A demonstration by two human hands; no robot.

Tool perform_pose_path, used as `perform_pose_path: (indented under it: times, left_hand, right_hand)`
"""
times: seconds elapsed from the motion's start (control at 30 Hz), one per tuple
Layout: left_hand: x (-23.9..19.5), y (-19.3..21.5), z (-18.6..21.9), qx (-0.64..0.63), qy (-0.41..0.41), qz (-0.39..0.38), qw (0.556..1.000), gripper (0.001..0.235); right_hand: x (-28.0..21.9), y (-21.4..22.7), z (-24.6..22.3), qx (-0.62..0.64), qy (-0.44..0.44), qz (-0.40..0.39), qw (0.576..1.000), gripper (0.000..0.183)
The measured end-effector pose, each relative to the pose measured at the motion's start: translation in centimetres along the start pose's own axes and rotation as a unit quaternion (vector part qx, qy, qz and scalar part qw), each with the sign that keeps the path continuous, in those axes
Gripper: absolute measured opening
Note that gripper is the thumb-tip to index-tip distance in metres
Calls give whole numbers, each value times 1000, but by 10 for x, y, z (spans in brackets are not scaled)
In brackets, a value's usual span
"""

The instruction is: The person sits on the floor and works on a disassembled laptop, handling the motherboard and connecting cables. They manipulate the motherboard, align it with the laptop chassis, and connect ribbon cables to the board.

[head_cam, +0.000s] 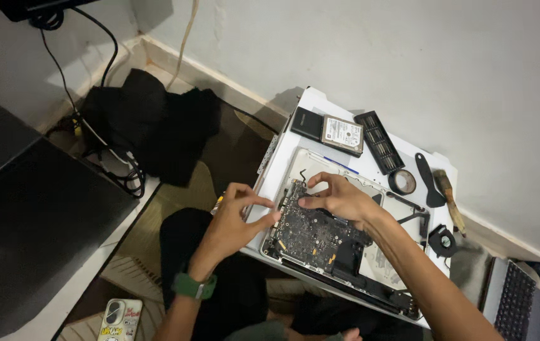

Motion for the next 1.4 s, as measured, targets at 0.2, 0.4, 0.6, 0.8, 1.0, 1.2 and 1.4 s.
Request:
perform_pose_path:
  times: [0.2, 0.4, 0.6, 0.8, 1.0, 1.2, 1.4]
  left_hand:
    - [-7, 2, 4, 49, -33, 48, 997, 33]
    - [-6, -11, 16, 38, -66, 5, 997, 43]
    - [-4, -23, 12, -31, -45, -29, 998, 40]
    - [-2, -23, 10, 2, -81, 4, 997, 35]
    - [-4, -27, 10, -10, -66, -14, 998, 32]
    - [-8, -19, 13, 8, -103, 45, 994, 27]
    - [-11, -25, 22, -51, -83, -41, 994, 44]
  right_hand:
    - [-4, -9, -16, -5, 0, -20, 1000, 61]
    - [-8, -9, -19, -4, -5, -28, 1000, 62]
    - [-5, -10, -19, -40, -5, -57, 998, 66]
    - [-2, -5, -14, -31, 14, -62, 998, 73]
    - [-47, -13, -50, -76, 65, -48, 994, 81]
    - [-154, 50, -22, -190, 31, 236, 953, 36]
    - [-158, 28, 90, 120, -33, 238, 963, 40]
Point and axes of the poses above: each hand's wrist, its own x-axis towards the middle knuckle, its own y-axis out of the back of the hand, z = x × y, the point moved 9 cm from there along x, towards the middle knuckle, and after that the axes turned 11 degrees about x, right-handed, at the moved point
